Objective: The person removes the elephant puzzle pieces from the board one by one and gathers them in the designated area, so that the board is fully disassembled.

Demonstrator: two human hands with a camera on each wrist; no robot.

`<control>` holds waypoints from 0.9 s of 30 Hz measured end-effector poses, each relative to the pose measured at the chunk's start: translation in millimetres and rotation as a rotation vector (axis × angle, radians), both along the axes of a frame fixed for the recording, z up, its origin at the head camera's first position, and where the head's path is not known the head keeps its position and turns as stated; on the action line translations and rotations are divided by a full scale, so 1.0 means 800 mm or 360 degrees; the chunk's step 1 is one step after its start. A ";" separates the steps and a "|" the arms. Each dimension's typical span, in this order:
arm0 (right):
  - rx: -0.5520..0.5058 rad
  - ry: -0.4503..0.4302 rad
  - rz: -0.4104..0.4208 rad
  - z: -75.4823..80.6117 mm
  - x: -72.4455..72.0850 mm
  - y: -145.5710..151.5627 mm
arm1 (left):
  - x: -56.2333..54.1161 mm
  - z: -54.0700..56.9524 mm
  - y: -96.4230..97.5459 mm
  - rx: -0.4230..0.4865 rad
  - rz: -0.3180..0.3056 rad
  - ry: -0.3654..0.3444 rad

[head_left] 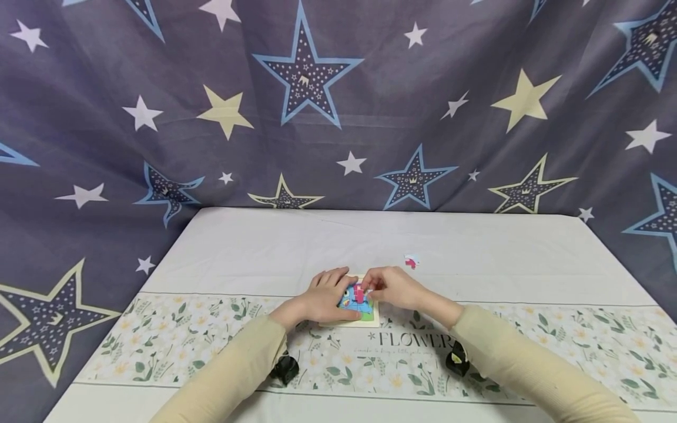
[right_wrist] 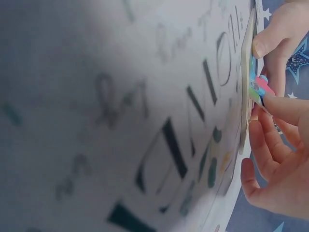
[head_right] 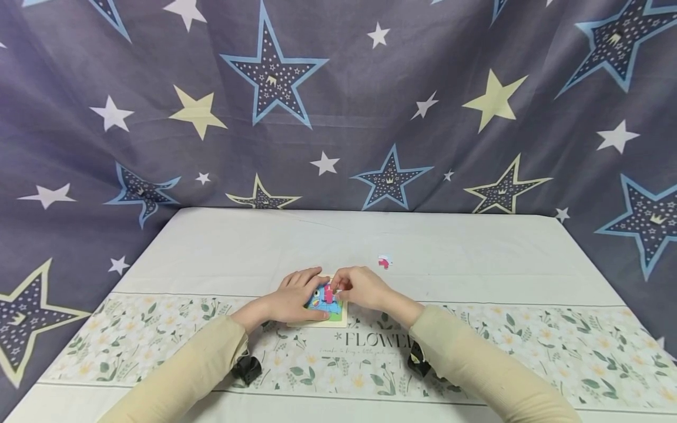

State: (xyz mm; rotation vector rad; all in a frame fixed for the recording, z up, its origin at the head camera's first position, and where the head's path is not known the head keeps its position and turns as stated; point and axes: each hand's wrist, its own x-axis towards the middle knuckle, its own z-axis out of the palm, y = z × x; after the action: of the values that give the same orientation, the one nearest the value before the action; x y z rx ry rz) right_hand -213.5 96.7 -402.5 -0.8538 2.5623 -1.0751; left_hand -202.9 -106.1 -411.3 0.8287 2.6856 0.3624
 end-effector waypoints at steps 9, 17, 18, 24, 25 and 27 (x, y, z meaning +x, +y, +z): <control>0.0000 0.0045 -0.0019 -0.001 -0.001 0.005 | 0.000 -0.001 0.000 -0.0006 -0.0003 -0.0010; -0.0003 0.0074 -0.0065 0.008 -0.004 0.017 | -0.001 0.001 0.001 -0.0021 -0.0010 -0.0013; -0.0011 0.0074 -0.0064 0.009 -0.005 0.019 | -0.001 0.002 0.001 -0.0026 -0.0010 -0.0015; -0.0028 0.0105 -0.0092 0.008 -0.009 0.032 | -0.001 0.002 0.002 -0.0053 -0.0011 -0.0013; -0.0021 0.0110 -0.0103 0.008 -0.009 0.034 | -0.001 0.003 0.002 -0.0055 -0.0011 -0.0010; -0.0014 0.0105 -0.0127 0.009 -0.011 0.039 | -0.002 0.003 0.002 -0.0053 -0.0011 -0.0010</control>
State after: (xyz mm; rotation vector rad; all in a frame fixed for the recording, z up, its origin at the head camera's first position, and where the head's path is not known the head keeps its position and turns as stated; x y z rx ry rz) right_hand -222.4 127.7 -395.2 -0.8082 2.6692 -1.0986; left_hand -204.1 -104.4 -408.9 0.8253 2.6747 0.3178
